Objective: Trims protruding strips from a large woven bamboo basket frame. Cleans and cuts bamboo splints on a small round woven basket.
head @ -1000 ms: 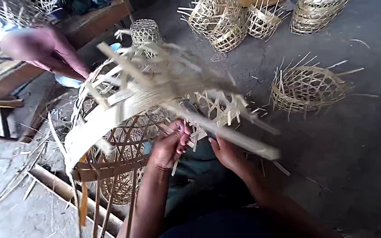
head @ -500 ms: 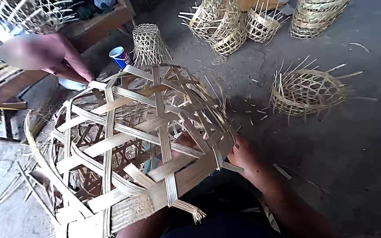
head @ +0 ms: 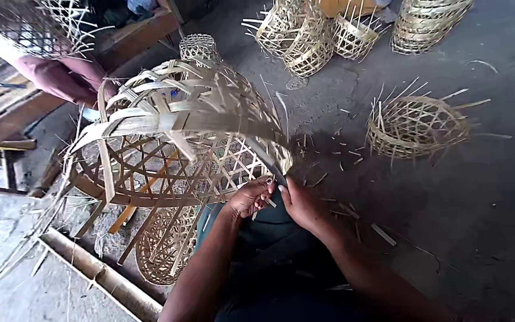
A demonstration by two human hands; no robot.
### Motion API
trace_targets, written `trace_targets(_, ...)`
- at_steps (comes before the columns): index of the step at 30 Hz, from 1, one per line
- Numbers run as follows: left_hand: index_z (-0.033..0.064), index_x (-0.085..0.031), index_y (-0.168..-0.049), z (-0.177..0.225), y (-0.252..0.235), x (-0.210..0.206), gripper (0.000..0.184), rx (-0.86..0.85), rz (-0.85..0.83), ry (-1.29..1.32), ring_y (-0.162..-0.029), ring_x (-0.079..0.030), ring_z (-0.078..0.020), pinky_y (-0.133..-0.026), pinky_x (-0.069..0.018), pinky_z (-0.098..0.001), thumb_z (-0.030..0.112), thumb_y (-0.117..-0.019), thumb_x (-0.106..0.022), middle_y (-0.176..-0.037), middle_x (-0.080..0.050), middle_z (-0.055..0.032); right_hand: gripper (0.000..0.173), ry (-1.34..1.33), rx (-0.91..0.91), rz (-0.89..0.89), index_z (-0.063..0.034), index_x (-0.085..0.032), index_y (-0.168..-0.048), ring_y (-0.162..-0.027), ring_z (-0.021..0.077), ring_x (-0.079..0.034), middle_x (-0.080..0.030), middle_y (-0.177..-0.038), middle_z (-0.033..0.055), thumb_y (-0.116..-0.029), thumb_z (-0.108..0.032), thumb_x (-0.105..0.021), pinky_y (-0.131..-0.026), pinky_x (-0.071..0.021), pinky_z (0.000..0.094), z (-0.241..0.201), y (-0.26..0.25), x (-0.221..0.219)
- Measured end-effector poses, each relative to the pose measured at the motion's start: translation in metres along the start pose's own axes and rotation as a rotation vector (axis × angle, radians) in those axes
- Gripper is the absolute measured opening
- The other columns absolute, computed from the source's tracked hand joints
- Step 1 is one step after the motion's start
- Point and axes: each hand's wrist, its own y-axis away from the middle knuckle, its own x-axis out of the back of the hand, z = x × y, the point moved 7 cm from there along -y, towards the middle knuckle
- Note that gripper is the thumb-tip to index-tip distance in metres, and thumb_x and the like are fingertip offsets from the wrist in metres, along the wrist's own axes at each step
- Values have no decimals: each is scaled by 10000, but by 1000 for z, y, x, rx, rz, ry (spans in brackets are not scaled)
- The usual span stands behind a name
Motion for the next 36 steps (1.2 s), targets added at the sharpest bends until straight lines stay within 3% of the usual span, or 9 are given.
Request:
trace_targets(3,161,-661,-924,-3,6,-12,201,25,-73,-187,-539,-518,7,-490,-437,-156,186,-1047,-505,-717,-611,97,429,6,-80,-102,49,-420,-1430,-1175,395,-635,-646,-1188,264,-1114,-239,-391,-1009,-490,534,0,-15,-3)
trace_targets(8,162,-631,-929,20,33,-12,238,-213,49,29,-627,-612,-50,-573,-532,-207,249,-1067,-458,-783,-645,44,420,-156,-41,73,28,-503,-1388,-1018,398,-675,-673,-1053,259,-1110,-274,-412,-920,-516,573,16,-3,22)
trace_targets(11,161,-573,-770,38,51,-4,275,-209,337,-146,-454,-476,-12,-433,-413,-171,185,-1034,-502,-566,-513,81,382,-75,-63,133,-9,-512,-1367,-910,423,-684,-672,-949,245,-1110,-279,-427,-820,-531,610,18,15,43)
trace_targets(13,90,-569,-770,40,50,-5,360,-116,452,-342,-427,-484,-47,-421,-426,-195,178,-1086,-421,-538,-522,34,385,4,-53,135,-16,-518,-1378,-913,430,-688,-677,-946,244,-1112,-278,-424,-815,-535,607,11,22,49)
trace_targets(17,-7,-676,-1161,32,33,-17,446,88,374,-554,-603,-670,-99,-548,-560,-246,256,-1137,-316,-898,-751,-58,394,76,2,179,-23,-536,-1399,-943,409,-697,-695,-1006,229,-1107,-263,-423,-826,-544,588,0,30,52)
trace_targets(21,9,-671,-1142,38,28,-23,360,169,431,-677,-615,-695,-90,-585,-601,-245,247,-1123,-403,-1005,-749,-59,360,64,51,222,-4,-565,-1329,-903,399,-696,-687,-961,223,-1103,-249,-428,-792,-546,581,1,36,51)
trace_targets(25,-2,-621,-1222,30,22,-33,338,124,228,-336,-670,-702,-96,-624,-590,-232,185,-1118,-359,-978,-752,-66,364,2,146,286,-5,-580,-1323,-844,370,-700,-694,-934,206,-1092,-247,-437,-755,-557,559,2,42,52)
trace_targets(28,48,-627,-1048,2,11,-12,242,42,158,8,-572,-596,-27,-553,-528,-159,157,-1095,-417,-765,-648,13,439,-14,129,202,-30,-506,-1449,-892,380,-701,-703,-966,214,-1095,-272,-417,-813,-551,557,7,44,43)
trace_targets(36,75,-627,-959,1,3,-8,210,53,142,62,-494,-516,2,-468,-449,-127,145,-1077,-467,-711,-606,29,476,13,35,123,-41,-435,-1515,-999,423,-700,-705,-1068,249,-1111,-285,-379,-887,-534,581,24,27,7)
